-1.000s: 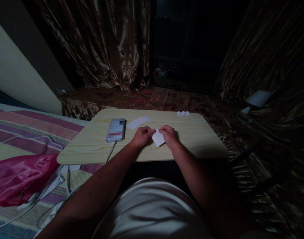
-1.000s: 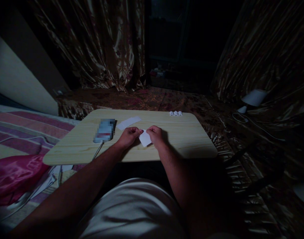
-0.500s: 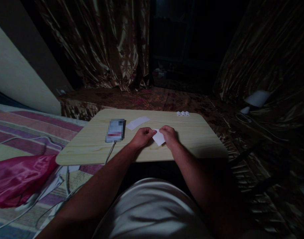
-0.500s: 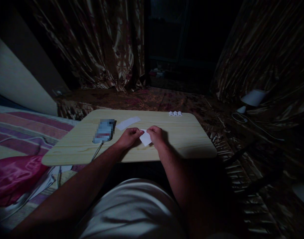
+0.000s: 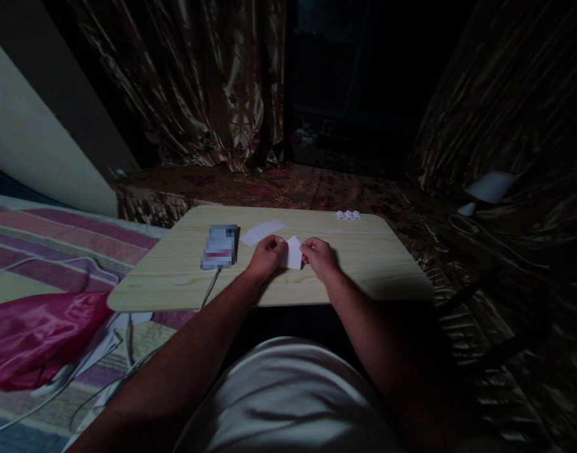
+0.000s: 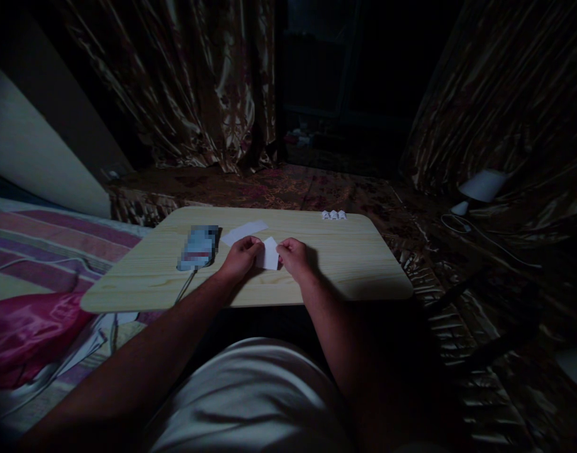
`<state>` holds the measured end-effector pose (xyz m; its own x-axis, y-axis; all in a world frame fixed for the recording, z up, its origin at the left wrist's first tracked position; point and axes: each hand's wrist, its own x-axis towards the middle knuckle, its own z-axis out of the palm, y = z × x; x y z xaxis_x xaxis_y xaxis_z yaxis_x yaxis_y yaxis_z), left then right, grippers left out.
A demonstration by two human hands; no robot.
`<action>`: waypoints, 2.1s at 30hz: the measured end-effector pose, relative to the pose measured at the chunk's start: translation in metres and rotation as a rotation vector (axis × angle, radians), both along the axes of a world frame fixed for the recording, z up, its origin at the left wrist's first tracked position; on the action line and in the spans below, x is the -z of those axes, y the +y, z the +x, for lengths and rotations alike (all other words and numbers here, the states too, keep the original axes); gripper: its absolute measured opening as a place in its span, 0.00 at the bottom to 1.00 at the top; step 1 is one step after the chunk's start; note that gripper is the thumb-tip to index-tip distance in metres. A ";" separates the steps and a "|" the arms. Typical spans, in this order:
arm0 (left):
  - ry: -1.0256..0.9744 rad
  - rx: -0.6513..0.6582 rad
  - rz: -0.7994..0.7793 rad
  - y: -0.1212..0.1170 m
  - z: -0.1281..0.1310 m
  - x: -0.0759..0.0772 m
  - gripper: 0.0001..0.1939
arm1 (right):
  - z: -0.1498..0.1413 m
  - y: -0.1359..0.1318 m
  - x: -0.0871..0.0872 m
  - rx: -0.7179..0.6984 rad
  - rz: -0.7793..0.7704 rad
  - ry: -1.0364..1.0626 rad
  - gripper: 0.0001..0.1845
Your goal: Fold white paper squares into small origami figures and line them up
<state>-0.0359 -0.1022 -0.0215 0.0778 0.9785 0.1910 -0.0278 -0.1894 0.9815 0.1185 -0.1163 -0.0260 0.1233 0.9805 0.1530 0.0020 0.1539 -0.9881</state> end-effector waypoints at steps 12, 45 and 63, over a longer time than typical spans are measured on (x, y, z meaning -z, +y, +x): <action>-0.034 -0.062 -0.004 -0.004 -0.001 -0.004 0.17 | 0.000 0.001 0.006 -0.086 0.030 -0.104 0.04; 0.491 -0.058 0.411 -0.018 0.004 -0.009 0.09 | -0.009 -0.008 -0.002 0.102 0.194 -0.407 0.03; 0.093 -0.080 0.109 0.000 -0.003 0.002 0.12 | 0.002 -0.001 -0.001 0.168 0.095 -0.150 0.09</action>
